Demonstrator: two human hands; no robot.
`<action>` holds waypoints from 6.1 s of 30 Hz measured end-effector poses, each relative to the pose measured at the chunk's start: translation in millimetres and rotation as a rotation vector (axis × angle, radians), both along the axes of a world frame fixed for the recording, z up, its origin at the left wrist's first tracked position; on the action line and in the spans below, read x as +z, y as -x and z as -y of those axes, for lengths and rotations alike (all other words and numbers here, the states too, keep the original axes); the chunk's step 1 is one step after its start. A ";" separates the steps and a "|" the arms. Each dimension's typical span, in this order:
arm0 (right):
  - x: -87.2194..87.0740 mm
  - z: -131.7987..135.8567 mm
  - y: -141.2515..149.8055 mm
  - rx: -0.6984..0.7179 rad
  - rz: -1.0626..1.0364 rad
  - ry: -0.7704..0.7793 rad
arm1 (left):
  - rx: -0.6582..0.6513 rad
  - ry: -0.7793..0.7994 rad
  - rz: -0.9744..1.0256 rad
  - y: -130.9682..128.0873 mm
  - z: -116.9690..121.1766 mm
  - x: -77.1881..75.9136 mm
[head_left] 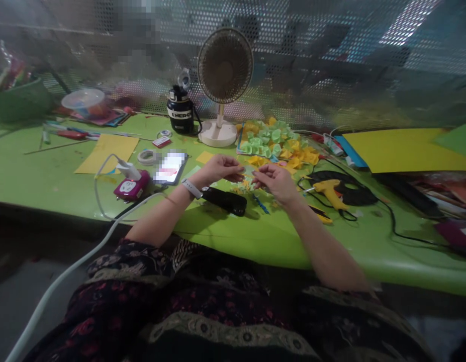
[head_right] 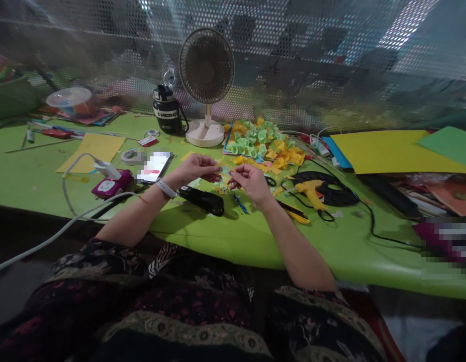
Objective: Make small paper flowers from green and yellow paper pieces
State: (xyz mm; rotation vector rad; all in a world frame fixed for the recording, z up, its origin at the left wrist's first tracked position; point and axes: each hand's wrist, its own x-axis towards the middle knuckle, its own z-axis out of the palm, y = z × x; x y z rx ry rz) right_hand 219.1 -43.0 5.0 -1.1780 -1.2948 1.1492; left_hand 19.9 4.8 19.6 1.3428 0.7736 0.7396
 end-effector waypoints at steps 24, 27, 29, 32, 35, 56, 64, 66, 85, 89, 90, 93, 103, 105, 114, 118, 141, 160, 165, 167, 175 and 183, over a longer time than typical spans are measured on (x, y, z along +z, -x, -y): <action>16.6 -0.2 25.1 0.747 1.396 -0.890 | 0.358 0.080 -0.055 121.2 26.5 -11.6; 22.8 -0.2 25.9 0.847 1.424 -1.021 | 0.367 0.102 -0.045 121.1 30.5 -9.1; 25.6 4.2 26.5 0.860 1.403 -1.072 | 0.371 0.114 -0.041 121.1 31.9 -7.8; 25.7 17.1 27.3 0.846 1.358 -1.074 | 0.358 0.121 -0.034 121.6 31.5 -8.0; 19.1 28.2 24.2 0.813 1.352 -1.032 | 0.345 0.127 -0.045 121.2 29.1 -10.4; 0.8 16.1 -33.5 0.536 1.397 -0.642 | 0.036 0.234 -0.201 61.6 27.1 -42.7; 1.8 21.4 -33.9 0.526 1.398 -0.608 | 0.030 0.199 -0.258 47.8 34.3 -50.6; 1.6 22.3 -33.7 0.518 1.405 -0.584 | 0.013 0.205 -0.244 42.8 36.4 -52.4; 23.7 -12.3 51.5 0.194 1.093 -0.277 | 0.099 0.339 -0.221 27.8 47.6 -42.0; 13.9 -22.2 69.4 0.209 1.145 -0.192 | 0.142 0.355 -0.250 25.0 48.1 -40.8; 10.9 -23.4 70.9 0.225 1.150 -0.171 | 0.149 0.358 -0.255 24.6 47.8 -41.1; 3.6 -24.7 71.5 0.254 1.140 -0.146 | 0.152 0.346 -0.262 24.3 46.8 -42.3; 2.6 -24.4 70.9 0.253 1.151 -0.133 | 0.162 0.245 -0.313 24.8 49.8 -41.6; 3.2 -24.3 71.3 0.250 1.162 -0.131 | 0.168 0.226 -0.319 23.2 50.2 -41.6; 0.6 -26.4 73.7 0.246 1.195 -0.126 | 0.219 0.272 -0.309 18.1 52.0 -35.6; 0.3 -24.6 75.9 0.240 1.231 -0.117 | 0.210 0.274 -0.332 18.0 53.0 -31.6; -2.9 -26.1 76.6 0.204 1.266 -0.124 | 0.198 0.232 -0.375 18.6 54.1 -33.0; 0.3 -24.3 76.8 0.190 1.260 -0.108 | 0.207 0.240 -0.376 17.2 54.9 -30.8; 2.5 -24.7 77.6 0.204 1.271 -0.099 | 0.207 0.252 -0.358 17.3 54.2 -31.9; 3.0 -25.1 77.7 0.215 1.274 -0.096 | 0.198 0.249 -0.358 17.7 52.9 -33.8; 0.4 -27.7 76.9 0.222 1.274 -0.110 | 0.186 0.214 -0.374 19.0 51.9 -35.3; 0.3 -29.1 76.9 0.227 1.284 -0.123 | 0.191 0.235 -0.353 18.0 51.9 -34.4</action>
